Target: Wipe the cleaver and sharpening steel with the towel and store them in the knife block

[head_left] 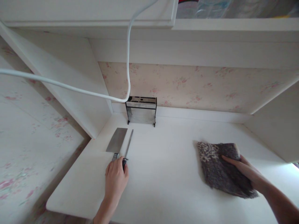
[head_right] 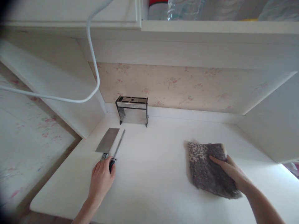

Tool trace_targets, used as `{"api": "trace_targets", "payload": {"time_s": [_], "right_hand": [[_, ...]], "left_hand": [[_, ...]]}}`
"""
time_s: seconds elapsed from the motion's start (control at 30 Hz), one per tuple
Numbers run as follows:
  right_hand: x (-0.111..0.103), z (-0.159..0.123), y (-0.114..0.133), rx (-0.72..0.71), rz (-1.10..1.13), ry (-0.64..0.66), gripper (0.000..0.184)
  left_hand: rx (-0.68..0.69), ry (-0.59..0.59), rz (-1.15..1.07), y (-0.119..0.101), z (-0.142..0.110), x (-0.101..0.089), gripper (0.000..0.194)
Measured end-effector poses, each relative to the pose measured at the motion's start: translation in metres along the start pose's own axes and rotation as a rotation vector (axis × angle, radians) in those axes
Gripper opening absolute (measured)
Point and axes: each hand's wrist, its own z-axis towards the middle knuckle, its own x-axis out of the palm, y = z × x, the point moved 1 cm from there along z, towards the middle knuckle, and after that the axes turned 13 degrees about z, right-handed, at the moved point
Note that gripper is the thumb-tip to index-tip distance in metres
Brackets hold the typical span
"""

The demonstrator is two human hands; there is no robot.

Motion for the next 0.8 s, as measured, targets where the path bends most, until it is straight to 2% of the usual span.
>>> {"api": "trace_targets", "payload": {"time_s": [0.1, 0.23, 0.4, 0.53, 0.67, 0.8], "right_hand": [[0.043, -0.034, 0.004, 0.072, 0.040, 0.237, 0.050], [0.102, -0.073, 0.007, 0.050, 0.152, 0.497, 0.054], [0.169, -0.105, 0.009, 0.117, 0.363, 0.660, 0.048], [0.220, -0.116, 0.004, 0.209, 0.458, 0.781, 0.048], [0.265, -0.114, -0.022, 0.199, 0.360, 0.886, 0.046], [0.292, -0.107, -0.054, 0.135, 0.286, 0.838, 0.045]], "left_hand": [[-0.034, -0.013, 0.005, 0.000, -0.002, 0.003, 0.029], [-0.069, 0.009, 0.021, 0.000, -0.001, 0.005, 0.030], [-0.090, 0.027, 0.057, 0.003, 0.002, 0.007, 0.033], [-0.105, 0.021, 0.085, 0.011, 0.006, 0.008, 0.033], [-0.113, 0.009, 0.064, 0.023, 0.012, 0.008, 0.030], [-0.094, 0.006, 0.006, 0.034, 0.017, 0.011, 0.029]]}}
